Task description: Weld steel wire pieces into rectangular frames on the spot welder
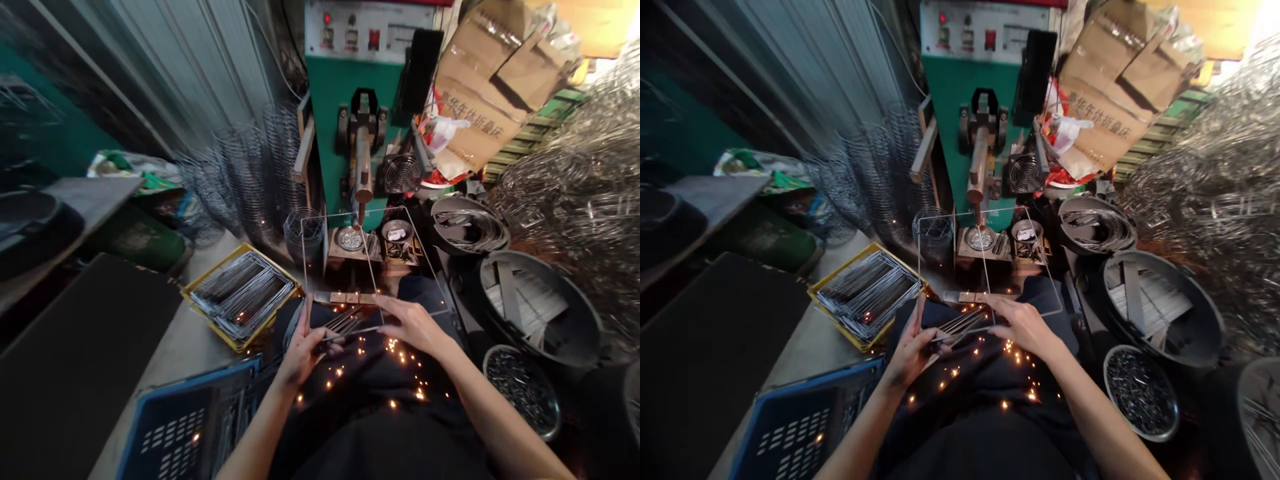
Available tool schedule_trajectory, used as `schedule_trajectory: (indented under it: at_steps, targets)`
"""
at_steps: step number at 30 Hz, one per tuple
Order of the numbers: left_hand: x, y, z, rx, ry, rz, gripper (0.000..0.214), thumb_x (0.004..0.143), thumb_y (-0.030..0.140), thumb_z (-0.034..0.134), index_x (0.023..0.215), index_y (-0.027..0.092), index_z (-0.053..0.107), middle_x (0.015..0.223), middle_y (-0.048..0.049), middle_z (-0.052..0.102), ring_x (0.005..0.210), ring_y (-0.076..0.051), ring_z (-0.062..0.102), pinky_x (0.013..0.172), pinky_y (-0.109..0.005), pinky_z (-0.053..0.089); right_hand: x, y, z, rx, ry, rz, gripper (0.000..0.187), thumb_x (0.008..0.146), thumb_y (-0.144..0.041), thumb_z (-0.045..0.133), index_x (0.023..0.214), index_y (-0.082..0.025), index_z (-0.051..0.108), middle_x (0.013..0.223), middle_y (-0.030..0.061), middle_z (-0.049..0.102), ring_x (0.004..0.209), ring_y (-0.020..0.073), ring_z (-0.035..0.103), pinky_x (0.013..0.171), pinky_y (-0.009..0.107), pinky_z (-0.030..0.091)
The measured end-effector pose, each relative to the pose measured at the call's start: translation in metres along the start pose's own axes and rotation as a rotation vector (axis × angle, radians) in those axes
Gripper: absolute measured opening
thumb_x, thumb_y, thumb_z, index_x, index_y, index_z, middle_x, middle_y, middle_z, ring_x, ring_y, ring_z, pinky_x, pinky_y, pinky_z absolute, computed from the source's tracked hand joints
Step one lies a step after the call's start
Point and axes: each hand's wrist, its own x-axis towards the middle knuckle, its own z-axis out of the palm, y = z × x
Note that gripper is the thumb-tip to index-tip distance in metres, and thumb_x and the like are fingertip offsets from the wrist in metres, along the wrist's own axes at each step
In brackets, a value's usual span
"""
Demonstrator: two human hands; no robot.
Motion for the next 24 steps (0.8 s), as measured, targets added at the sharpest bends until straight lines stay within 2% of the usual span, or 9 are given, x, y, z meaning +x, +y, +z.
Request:
schedule_trajectory:
  at_steps: [3,6,10,14,24]
  targets:
    - [0.056,0.021,-0.011,0.009,-0.033,0.070,0.100,0.087,0.020,0.062,0.155,0.029,-0.011,0.080,-0.0055,0.076,0.066,-0.020,0.072,0.063,-0.029,0.056,0.049,0.020,-0.015,-0.147,0.065,-0.004,0.070,0.085,-0.037,0.072,0.147,-0.025,0.042,0.128,0.0075,0.064,0.104,0.0240,0.067,0.087,0.033,0.054]
    - [0.113,0.046,-0.020,0.021,-0.061,0.138,0.099,0.086,0.018,0.060,0.155,0.028,-0.010,0.079,-0.0062,0.076,0.065,-0.020,0.073,0.060,-0.028,0.055,0.099,0.044,-0.038,-0.282,0.151,-0.012,0.074,0.083,-0.049,0.071,0.147,-0.022,0.043,0.123,0.0095,0.067,0.106,0.0279,0.066,0.086,0.035,0.052]
    - [0.166,0.072,-0.028,0.041,-0.078,0.184,0.098,0.086,0.017,0.060,0.155,0.029,-0.009,0.084,-0.0089,0.077,0.069,-0.020,0.074,0.058,-0.025,0.054,0.147,0.071,-0.063,-0.365,0.214,0.010,0.069,0.084,-0.053,0.070,0.141,-0.019,0.050,0.115,0.0112,0.070,0.100,0.0293,0.067,0.082,0.034,0.050]
    - [0.189,0.088,-0.031,0.026,-0.072,0.180,0.097,0.086,0.016,0.060,0.155,0.032,-0.007,0.082,-0.0060,0.077,0.069,-0.019,0.074,0.057,-0.024,0.054,0.171,0.084,-0.073,-0.350,0.222,-0.018,0.061,0.085,-0.049,0.069,0.135,-0.017,0.055,0.106,0.0099,0.072,0.095,0.0282,0.068,0.080,0.033,0.050]
    - [0.207,0.102,-0.034,-0.049,-0.026,0.173,0.101,0.082,0.011,0.063,0.155,0.033,-0.002,0.079,-0.0062,0.076,0.067,-0.023,0.074,0.055,-0.026,0.054,0.194,0.095,-0.073,-0.255,0.332,-0.065,0.053,0.085,-0.044,0.070,0.130,-0.017,0.058,0.102,0.0100,0.072,0.095,0.0281,0.068,0.085,0.036,0.050]
